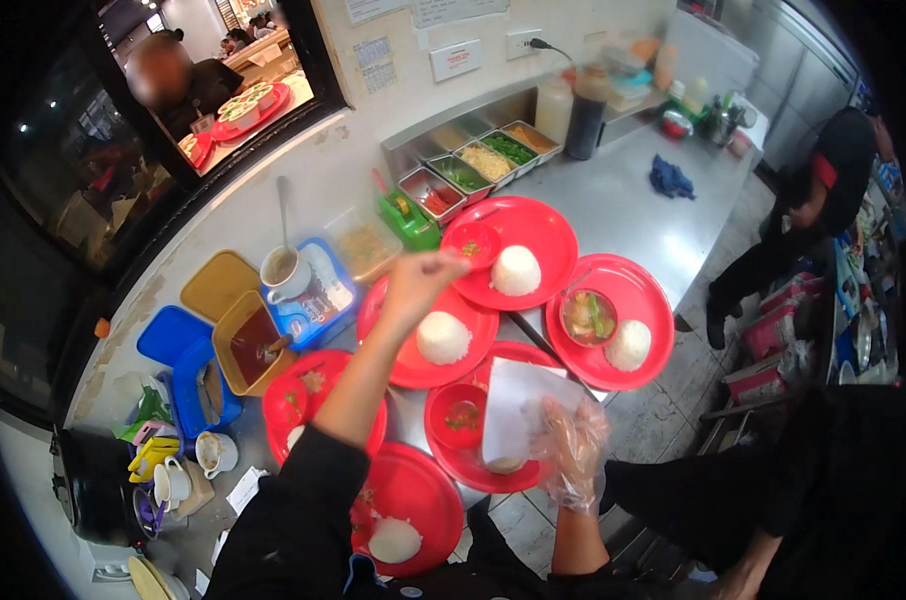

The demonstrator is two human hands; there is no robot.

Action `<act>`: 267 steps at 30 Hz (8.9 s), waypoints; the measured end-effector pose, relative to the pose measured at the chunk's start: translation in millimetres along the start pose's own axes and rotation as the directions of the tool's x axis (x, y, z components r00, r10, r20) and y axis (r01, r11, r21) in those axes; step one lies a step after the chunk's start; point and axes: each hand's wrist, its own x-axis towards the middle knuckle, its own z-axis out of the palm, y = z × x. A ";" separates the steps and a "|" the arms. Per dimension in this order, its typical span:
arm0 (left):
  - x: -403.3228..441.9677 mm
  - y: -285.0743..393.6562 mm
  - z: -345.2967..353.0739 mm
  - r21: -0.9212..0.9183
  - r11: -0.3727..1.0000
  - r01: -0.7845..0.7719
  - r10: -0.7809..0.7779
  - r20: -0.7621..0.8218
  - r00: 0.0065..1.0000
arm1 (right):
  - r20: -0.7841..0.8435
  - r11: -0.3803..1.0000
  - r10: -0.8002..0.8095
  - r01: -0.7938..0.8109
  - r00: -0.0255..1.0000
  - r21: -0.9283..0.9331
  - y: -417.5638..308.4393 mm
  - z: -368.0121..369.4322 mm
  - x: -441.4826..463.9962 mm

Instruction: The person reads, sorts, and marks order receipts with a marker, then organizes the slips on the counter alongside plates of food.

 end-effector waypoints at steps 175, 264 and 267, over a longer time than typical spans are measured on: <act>156.9 -67.4 -155.8 0.858 0.513 -0.036 0.340 -0.165 0.926 | 0.238 0.775 0.579 -0.437 0.780 -0.456 156.9 174.6 213.7; -595.5 168.9 42.7 -0.493 0.869 -0.034 0.186 0.262 0.947 | 0.152 0.928 -0.365 0.372 0.919 -0.020 -27.0 -173.5 -469.0; -596.9 176.5 40.6 -0.492 0.871 0.001 0.141 0.252 0.957 | 0.093 0.918 -0.397 0.394 0.913 0.052 -18.0 -174.8 -462.7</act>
